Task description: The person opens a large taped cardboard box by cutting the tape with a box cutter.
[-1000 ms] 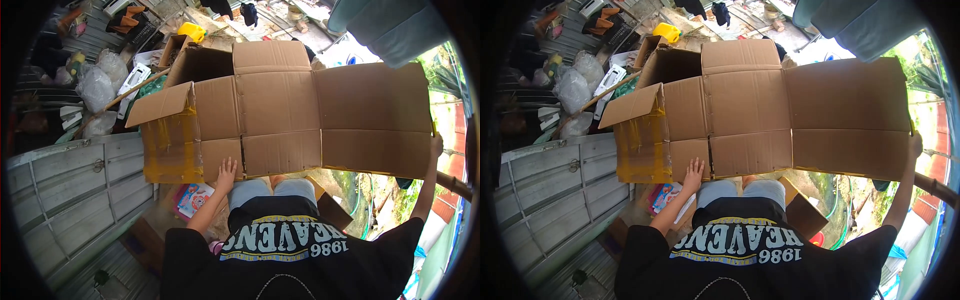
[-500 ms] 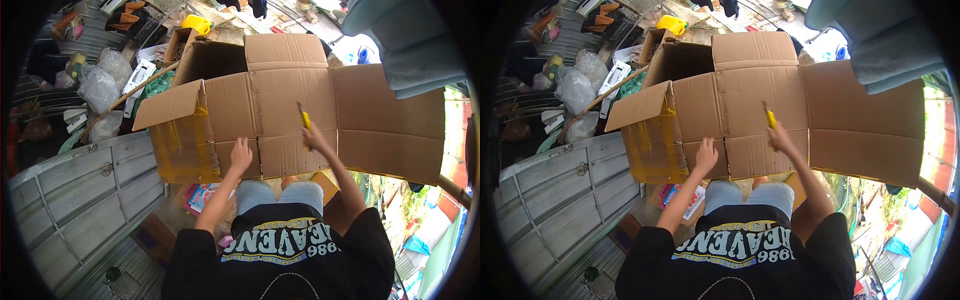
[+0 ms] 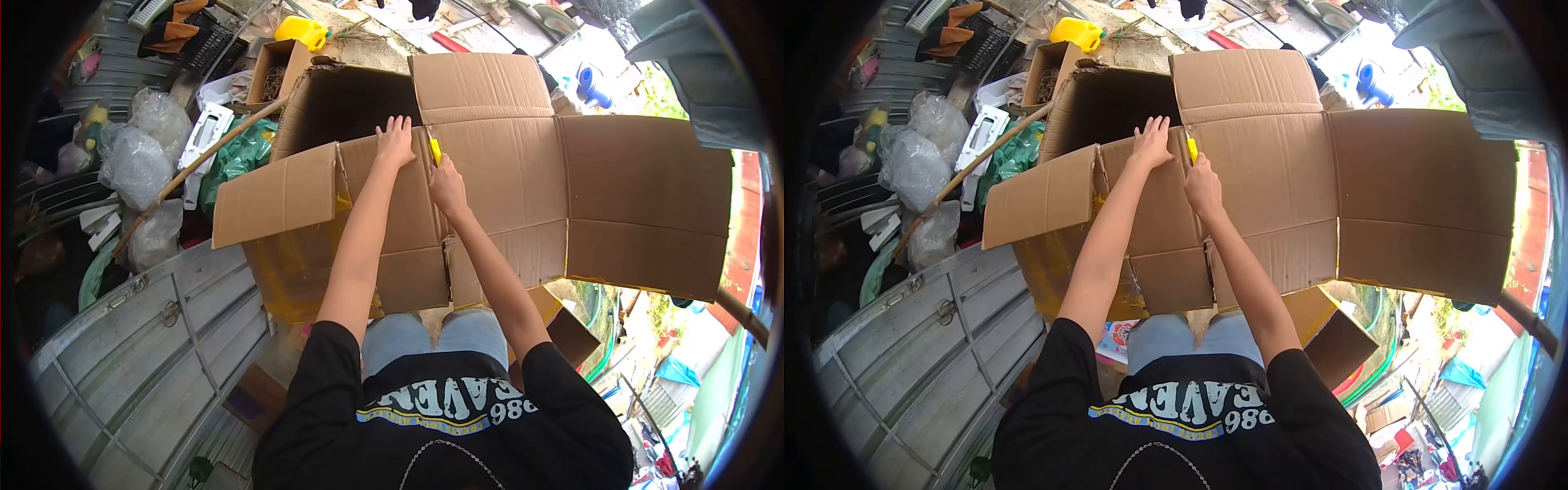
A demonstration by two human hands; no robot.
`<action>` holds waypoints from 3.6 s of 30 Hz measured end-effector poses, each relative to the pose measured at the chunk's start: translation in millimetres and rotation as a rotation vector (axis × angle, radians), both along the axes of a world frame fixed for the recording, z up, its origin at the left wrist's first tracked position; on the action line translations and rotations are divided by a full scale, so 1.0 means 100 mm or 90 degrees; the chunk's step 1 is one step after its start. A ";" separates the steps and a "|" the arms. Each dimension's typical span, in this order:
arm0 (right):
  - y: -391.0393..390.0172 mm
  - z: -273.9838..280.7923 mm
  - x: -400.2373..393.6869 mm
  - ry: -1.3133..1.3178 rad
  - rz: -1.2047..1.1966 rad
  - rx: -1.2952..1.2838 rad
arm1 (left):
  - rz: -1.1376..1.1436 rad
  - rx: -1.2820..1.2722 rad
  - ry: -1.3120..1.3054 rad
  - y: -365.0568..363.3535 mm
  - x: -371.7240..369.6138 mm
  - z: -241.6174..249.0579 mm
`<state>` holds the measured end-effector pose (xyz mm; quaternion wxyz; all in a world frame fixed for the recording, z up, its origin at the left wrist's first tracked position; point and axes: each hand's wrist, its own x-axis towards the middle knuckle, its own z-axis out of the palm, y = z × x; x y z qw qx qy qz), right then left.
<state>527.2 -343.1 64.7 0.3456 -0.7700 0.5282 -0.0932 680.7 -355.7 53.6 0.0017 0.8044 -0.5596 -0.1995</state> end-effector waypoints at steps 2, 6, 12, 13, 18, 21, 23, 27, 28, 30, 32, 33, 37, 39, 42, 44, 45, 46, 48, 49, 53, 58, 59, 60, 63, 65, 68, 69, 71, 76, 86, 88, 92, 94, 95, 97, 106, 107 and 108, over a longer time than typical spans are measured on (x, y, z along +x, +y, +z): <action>-0.02 0.06 -0.01 0.007 0.020 0.006 | -0.044 0.158 0.049 -0.10 0.07 -0.03; 0.03 0.06 0.00 0.037 0.019 0.003 | -0.027 0.119 0.065 -0.07 0.12 -0.12; 0.07 0.15 0.06 0.062 0.023 -0.002 | -0.019 0.100 0.087 -0.06 0.15 -0.14; 0.08 0.15 0.07 0.062 0.019 -0.006 | -0.021 0.088 0.086 -0.04 0.15 -0.15; 0.15 0.13 0.08 0.057 0.007 -0.027 | -0.019 0.060 0.083 -0.02 0.14 -0.17; 0.15 0.11 0.07 0.050 0.013 -0.034 | -0.027 0.047 0.088 -0.01 0.19 -0.20; 0.13 0.11 0.06 0.045 0.000 -0.047 | -0.042 0.048 0.091 0.00 0.19 -0.24; 0.07 0.08 0.04 0.063 0.025 -0.026 | -0.047 0.059 0.083 -0.03 0.18 -0.21; 0.06 0.13 0.06 0.072 0.014 -0.004 | -0.041 0.061 0.073 -0.02 0.17 -0.21; 0.09 0.15 0.09 0.084 0.003 0.023 | -0.039 0.055 0.069 0.01 0.15 -0.21; 0.08 0.14 0.15 0.118 0.015 -0.013 | -0.017 0.045 0.080 0.00 0.15 -0.18; 0.08 0.14 0.18 0.117 0.014 -0.015 | -0.017 0.043 0.080 0.00 0.14 -0.19; 0.07 0.13 0.31 0.185 0.015 -0.043 | 0.007 0.051 0.042 -0.02 0.08 -0.19; -0.03 0.10 0.38 0.205 0.012 -0.072 | 0.011 0.060 0.036 -0.02 0.04 -0.22; -0.25 0.13 0.54 0.158 0.026 0.007 | -0.002 0.039 -0.006 0.02 0.05 -0.28; -0.39 0.25 0.47 0.150 0.116 0.022 | 0.011 0.041 0.036 0.04 0.07 -0.18; -0.35 0.23 0.39 0.124 0.060 0.053 | 0.008 0.040 0.057 0.05 0.10 -0.16; -0.29 0.26 0.33 0.125 0.058 0.049 | 0.006 0.035 0.057 0.03 0.12 -0.16; -0.14 0.31 0.21 0.151 0.037 0.057 | 0.006 0.058 0.070 0.01 0.12 -0.17; -0.08 0.31 0.19 0.161 0.042 0.039 | 0.008 0.060 0.071 0.03 0.11 -0.17; -0.09 0.19 0.23 0.169 0.032 0.047 | 0.013 0.057 0.064 0.02 0.06 -0.14; -0.09 0.12 0.28 0.140 0.040 0.022 | 0.026 0.035 0.036 0.06 0.07 -0.20; -0.05 0.14 0.22 0.139 0.040 0.018 | 0.023 0.040 0.059 0.06 0.10 -0.19; 0.06 0.24 0.12 0.150 0.030 0.040 | 0.023 0.045 0.081 0.06 0.15 -0.17; 0.26 0.29 -0.06 0.191 0.026 0.067 | 0.022 0.031 0.076 0.07 0.17 -0.19; 0.25 0.24 -0.10 0.210 0.046 0.081 | 0.018 0.032 0.069 0.05 0.12 -0.22; 0.18 0.05 0.05 0.182 0.033 0.090 | 0.009 0.017 0.020 0.08 0.10 -0.19; 0.20 0.02 0.08 0.180 0.033 0.098 | 0.008 0.025 0.018 0.11 0.11 -0.24; 0.21 0.01 0.07 0.189 0.043 0.077 | 0.022 -0.006 0.010 0.12 0.12 -0.30; 0.55 0.22 -0.23 0.207 0.040 0.073 | 0.032 0.055 0.061 0.08 0.17 -0.22; 0.51 0.19 -0.27 0.183 0.061 0.121 | 0.019 0.026 0.055 0.17 0.24 -0.27; 0.66 0.34 -0.34 0.189 0.041 0.128 | 0.012 0.030 0.083 0.16 0.26 -0.24; 0.67 0.34 -0.42 0.259 0.062 0.077 | 0.007 0.056 0.082 0.08 0.18 -0.17; 0.65 0.25 -0.34 0.249 0.075 0.087 | 0.013 0.070 0.057 0.13 0.17 -0.13; 0.59 0.19 -0.27 0.244 0.082 0.099 | 0.019 0.068 0.022 0.14 0.14 -0.12; 0.61 0.12 -0.28 0.246 0.088 0.109 | 0.037 0.044 -0.002 0.18 0.12 -0.17; 1.00 0.25 -0.65 0.276 0.090 0.055 | 0.030 0.063 0.065 0.14 0.16 -0.13; 0.92 0.15 -0.59 0.252 0.088 0.094 | 0.017 0.064 0.041 0.15 0.13 -0.09; 0.85 0.07 -0.53 0.227 0.086 0.133 | 0.004 0.066 0.018 0.16 0.12 -0.05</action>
